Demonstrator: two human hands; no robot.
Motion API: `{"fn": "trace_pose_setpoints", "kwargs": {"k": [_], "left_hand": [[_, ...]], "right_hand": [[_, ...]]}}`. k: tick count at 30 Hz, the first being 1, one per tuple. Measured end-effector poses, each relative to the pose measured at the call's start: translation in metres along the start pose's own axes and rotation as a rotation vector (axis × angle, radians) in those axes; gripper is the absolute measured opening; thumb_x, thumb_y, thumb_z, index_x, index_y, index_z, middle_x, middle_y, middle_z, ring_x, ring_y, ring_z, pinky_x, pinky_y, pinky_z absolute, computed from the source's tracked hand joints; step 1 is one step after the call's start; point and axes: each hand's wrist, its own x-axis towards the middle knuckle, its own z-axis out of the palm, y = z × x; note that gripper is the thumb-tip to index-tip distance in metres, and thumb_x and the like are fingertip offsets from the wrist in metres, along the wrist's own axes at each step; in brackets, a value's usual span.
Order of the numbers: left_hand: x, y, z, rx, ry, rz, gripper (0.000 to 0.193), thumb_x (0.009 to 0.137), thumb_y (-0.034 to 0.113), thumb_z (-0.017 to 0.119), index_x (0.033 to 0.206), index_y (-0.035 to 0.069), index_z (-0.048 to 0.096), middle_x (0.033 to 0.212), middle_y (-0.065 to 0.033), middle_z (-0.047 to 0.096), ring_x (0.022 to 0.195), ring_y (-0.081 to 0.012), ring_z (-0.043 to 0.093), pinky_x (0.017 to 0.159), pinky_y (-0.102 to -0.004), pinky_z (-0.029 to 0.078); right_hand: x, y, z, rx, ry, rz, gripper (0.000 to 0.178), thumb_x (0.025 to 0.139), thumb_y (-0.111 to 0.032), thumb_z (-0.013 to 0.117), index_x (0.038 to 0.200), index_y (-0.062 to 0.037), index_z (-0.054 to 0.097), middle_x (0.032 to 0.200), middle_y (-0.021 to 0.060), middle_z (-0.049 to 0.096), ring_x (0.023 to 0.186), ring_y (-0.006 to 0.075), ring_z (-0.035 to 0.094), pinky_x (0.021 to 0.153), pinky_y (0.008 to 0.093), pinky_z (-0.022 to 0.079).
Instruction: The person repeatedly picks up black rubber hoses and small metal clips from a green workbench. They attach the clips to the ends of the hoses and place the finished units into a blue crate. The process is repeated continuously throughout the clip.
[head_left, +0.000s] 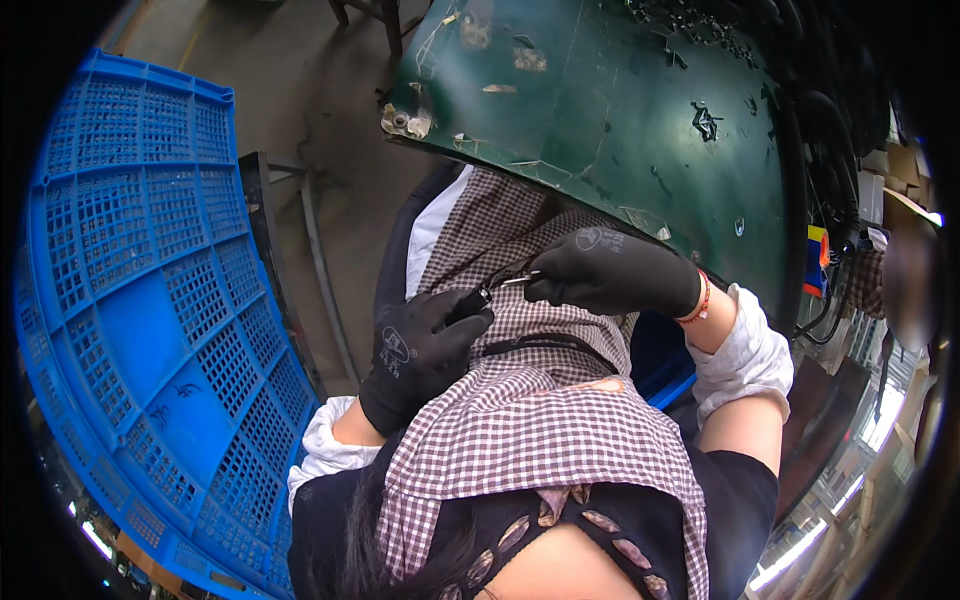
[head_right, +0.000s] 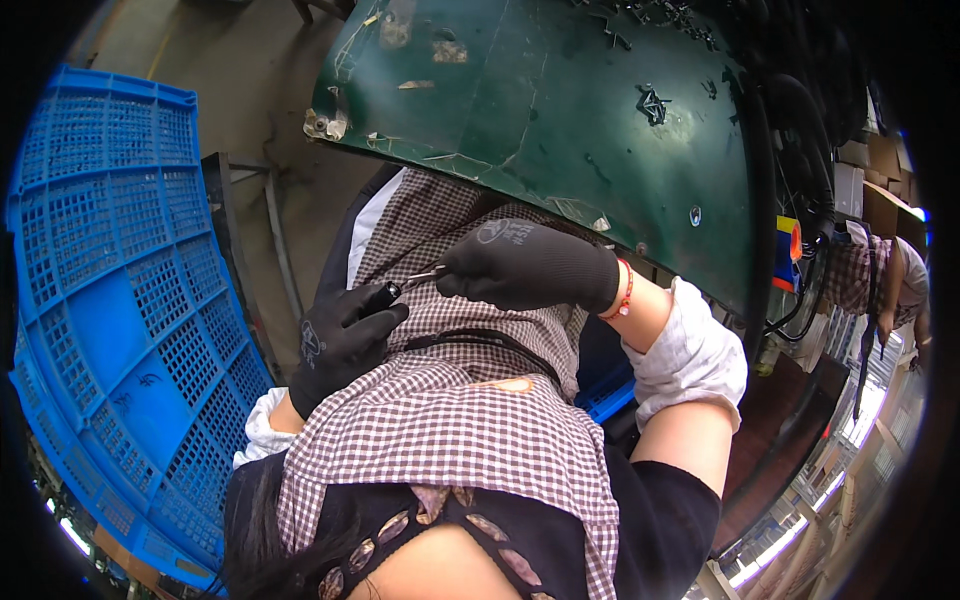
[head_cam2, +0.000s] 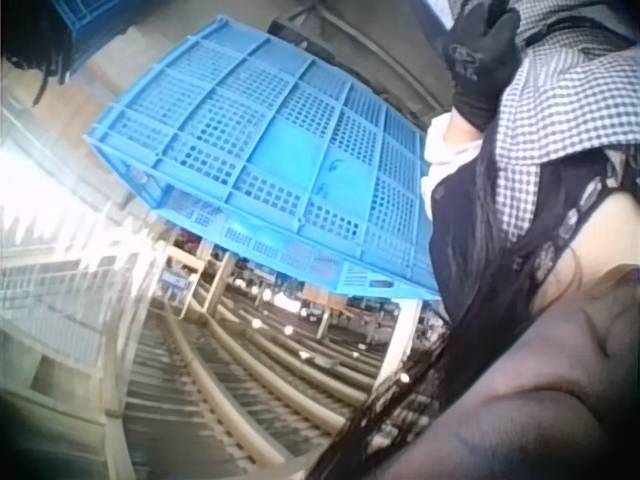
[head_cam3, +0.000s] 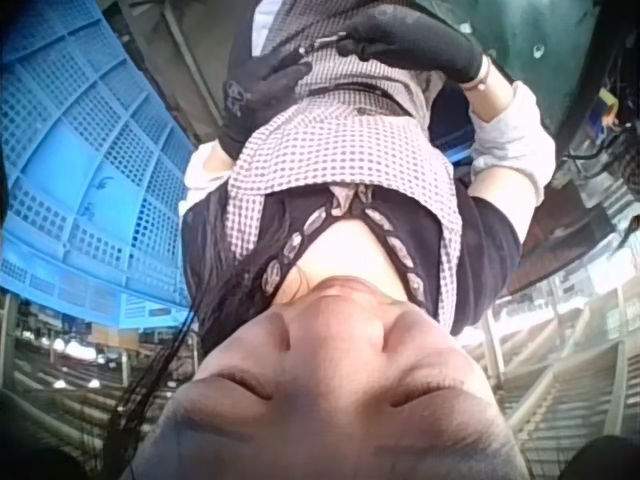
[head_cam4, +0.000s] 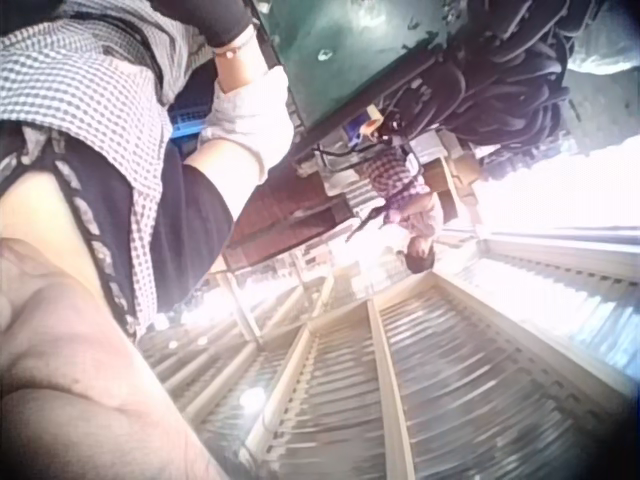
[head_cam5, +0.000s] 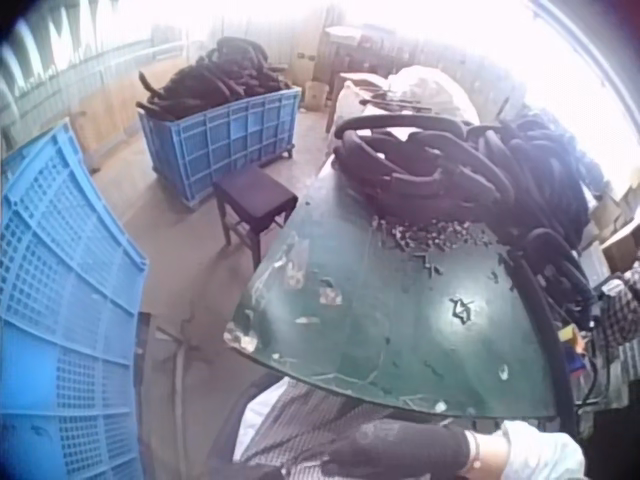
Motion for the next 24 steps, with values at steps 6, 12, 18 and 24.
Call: {"fn": "trace_pose_setpoints", "kwargs": {"k": [6, 12, 18, 24], "left_hand": [[-0.003, 0.0, 0.002, 0.043, -0.021, 0.027, 0.031, 0.067, 0.006, 0.073, 0.097, 0.013, 0.072, 0.1, -0.0125, 0.069, 0.077, -0.0276, 0.07, 0.063, -0.0362, 0.055], [-0.004, -0.001, 0.005, 0.036, -0.032, 0.035, 0.027, 0.067, 0.013, 0.071, 0.094, 0.013, 0.072, 0.102, -0.0113, 0.069, 0.079, -0.0252, 0.068, 0.066, -0.0355, 0.054], [-0.004, 0.0, 0.006, 0.043, -0.066, 0.035, 0.025, 0.069, 0.013, 0.07, 0.094, 0.013, 0.072, 0.102, -0.0117, 0.07, 0.08, -0.0252, 0.069, 0.065, -0.0344, 0.055], [-0.004, 0.004, 0.008, 0.02, -0.101, 0.015, 0.022, 0.072, 0.013, 0.069, 0.094, 0.014, 0.073, 0.102, -0.011, 0.069, 0.08, -0.0245, 0.069, 0.065, -0.0342, 0.055]], "right_hand": [[0.014, -0.006, -0.011, -0.07, -0.169, -0.04, 0.021, 0.093, -0.02, 0.057, 0.099, -0.0018, 0.064, 0.081, 0.0159, 0.063, 0.074, 0.0312, 0.061, 0.069, 0.0403, 0.049], [0.026, -0.016, -0.022, -0.081, -0.352, 0.099, 0.029, 0.095, -0.028, 0.053, 0.095, -0.003, 0.068, 0.071, 0.0123, 0.063, 0.065, 0.0226, 0.06, 0.064, 0.0373, 0.049], [0.039, -0.024, -0.035, 0.106, -0.567, 0.383, 0.034, 0.097, -0.032, 0.05, 0.095, -0.0059, 0.071, 0.071, 0.0066, 0.066, 0.064, 0.0152, 0.06, 0.062, 0.0332, 0.048], [0.037, -0.02, -0.027, 0.07, -0.534, 0.314, 0.032, 0.096, -0.031, 0.051, 0.093, -0.0054, 0.07, 0.071, 0.0079, 0.066, 0.065, 0.0192, 0.061, 0.063, 0.0348, 0.049]]}}
